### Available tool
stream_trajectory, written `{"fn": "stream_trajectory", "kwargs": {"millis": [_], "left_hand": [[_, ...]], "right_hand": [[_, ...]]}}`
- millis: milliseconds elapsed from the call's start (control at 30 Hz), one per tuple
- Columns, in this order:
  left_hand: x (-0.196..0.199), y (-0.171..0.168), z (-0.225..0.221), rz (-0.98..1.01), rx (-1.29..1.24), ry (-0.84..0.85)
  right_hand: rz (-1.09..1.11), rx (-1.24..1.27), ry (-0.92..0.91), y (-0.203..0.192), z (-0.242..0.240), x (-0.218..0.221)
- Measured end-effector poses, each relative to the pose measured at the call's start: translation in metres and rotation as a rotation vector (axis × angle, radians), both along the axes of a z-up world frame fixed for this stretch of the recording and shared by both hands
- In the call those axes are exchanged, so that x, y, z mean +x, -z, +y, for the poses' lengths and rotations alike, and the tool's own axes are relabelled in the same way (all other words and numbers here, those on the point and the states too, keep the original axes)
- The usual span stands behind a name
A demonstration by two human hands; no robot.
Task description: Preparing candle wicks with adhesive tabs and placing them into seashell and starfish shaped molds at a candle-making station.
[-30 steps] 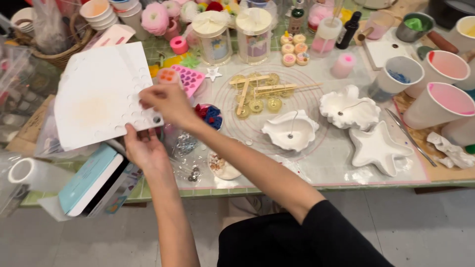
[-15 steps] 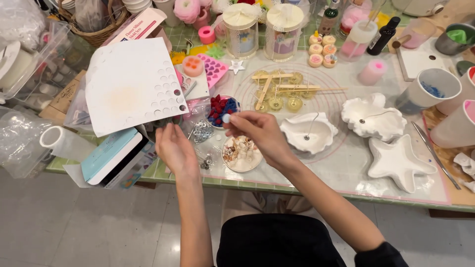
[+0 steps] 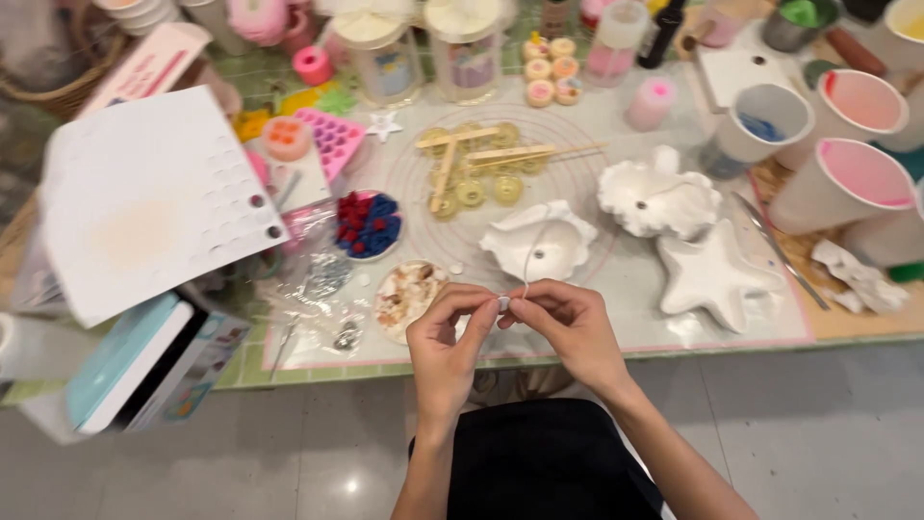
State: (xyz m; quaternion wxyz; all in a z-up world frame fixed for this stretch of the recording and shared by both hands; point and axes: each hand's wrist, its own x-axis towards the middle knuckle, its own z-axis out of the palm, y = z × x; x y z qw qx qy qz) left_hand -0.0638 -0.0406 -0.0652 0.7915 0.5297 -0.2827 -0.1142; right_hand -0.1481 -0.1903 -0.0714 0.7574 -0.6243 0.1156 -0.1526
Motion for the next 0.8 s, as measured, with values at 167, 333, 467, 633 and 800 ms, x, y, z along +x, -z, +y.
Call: {"fn": "stream_trajectory", "kwargs": {"millis": [167,333,467,633,800], "left_hand": [[-0.016,0.013,-0.034,0.205,-0.069,0.076],[-0.024,0.021,-0.053,0.399,-0.119,0.002],[-0.033,0.008,-0.059,0.334,-0.178,0.011],[-0.038,-0.001,-0.06,0.249,-0.144,-0.043],[-0.043,-0.009,-0.059,0.121,-0.105,-0.106]], "right_hand": [[0.007,0.061,0.133,0.005,-0.017,-0.028],[-0.274,-0.045,0.261,0.038,-0.037,-0.041],[-0.15,-0.007,0.324,0.02,-0.032,-0.041],[-0.096,-0.054,0.362,0.005,-0.024,-0.038],[-0.182,-0.176,0.391,-0.006,-0.014,-0.036]]}}
